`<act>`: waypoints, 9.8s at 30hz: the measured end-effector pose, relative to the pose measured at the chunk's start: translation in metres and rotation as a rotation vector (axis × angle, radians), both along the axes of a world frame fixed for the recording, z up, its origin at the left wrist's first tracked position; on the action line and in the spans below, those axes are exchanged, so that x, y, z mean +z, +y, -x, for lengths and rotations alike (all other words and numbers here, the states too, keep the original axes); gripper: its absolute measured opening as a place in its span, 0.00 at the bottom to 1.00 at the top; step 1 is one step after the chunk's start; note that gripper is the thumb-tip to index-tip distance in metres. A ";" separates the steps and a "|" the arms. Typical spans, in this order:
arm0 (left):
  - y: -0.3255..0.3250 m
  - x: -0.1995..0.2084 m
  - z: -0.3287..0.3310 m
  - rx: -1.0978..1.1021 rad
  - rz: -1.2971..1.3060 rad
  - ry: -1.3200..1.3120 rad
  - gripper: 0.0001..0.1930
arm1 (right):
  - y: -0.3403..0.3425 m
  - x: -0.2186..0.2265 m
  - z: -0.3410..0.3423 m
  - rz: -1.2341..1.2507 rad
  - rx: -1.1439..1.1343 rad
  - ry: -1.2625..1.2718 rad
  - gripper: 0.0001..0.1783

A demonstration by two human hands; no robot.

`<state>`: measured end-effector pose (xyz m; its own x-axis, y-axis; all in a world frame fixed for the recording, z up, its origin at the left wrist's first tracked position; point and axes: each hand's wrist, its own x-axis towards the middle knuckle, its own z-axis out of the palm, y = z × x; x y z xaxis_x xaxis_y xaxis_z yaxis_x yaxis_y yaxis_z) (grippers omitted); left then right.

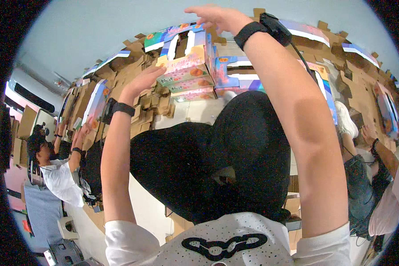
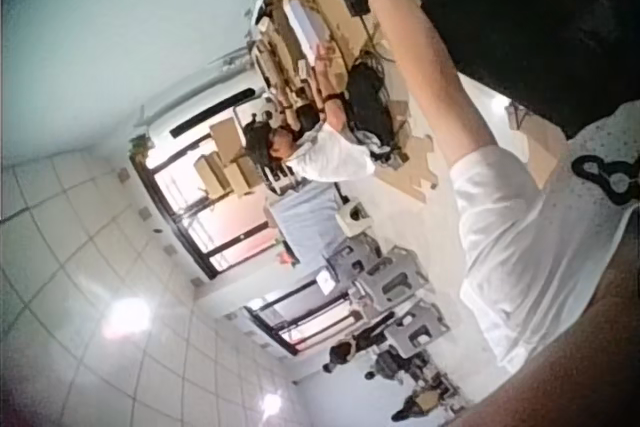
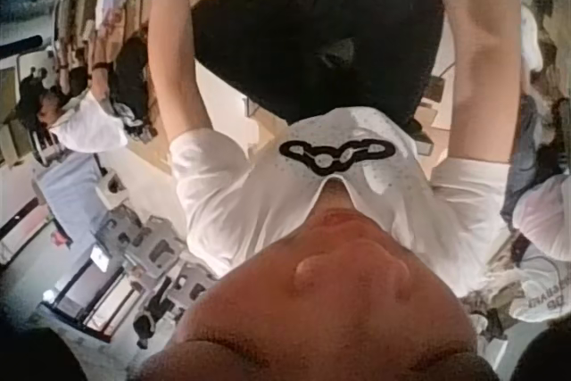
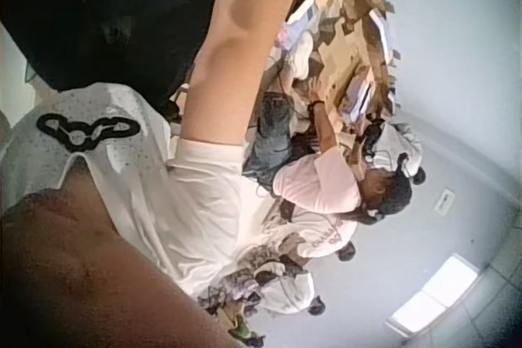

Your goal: Manually fold and assemble cardboard fruit boxes from flat sheets.

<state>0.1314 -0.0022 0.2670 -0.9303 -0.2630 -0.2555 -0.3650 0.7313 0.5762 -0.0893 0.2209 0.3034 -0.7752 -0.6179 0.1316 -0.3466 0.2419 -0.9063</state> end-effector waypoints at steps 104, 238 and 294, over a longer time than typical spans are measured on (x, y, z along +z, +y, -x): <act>0.051 -0.248 0.087 0.004 -0.465 0.385 0.20 | 0.049 -0.250 0.058 -0.965 -0.276 0.683 0.62; 0.122 -0.224 0.215 -0.702 0.586 0.601 0.50 | 0.179 -0.251 0.072 -0.679 -0.011 0.916 0.56; 0.057 -0.215 0.048 -0.345 0.320 0.535 0.48 | 0.171 -0.252 0.059 -0.704 -0.048 0.842 0.56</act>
<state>0.0836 0.0544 0.0517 -0.9505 0.0829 0.2996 0.1902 0.9175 0.3494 -0.1481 0.3924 0.0516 -0.6282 -0.7335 0.2597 -0.7656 0.6422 -0.0379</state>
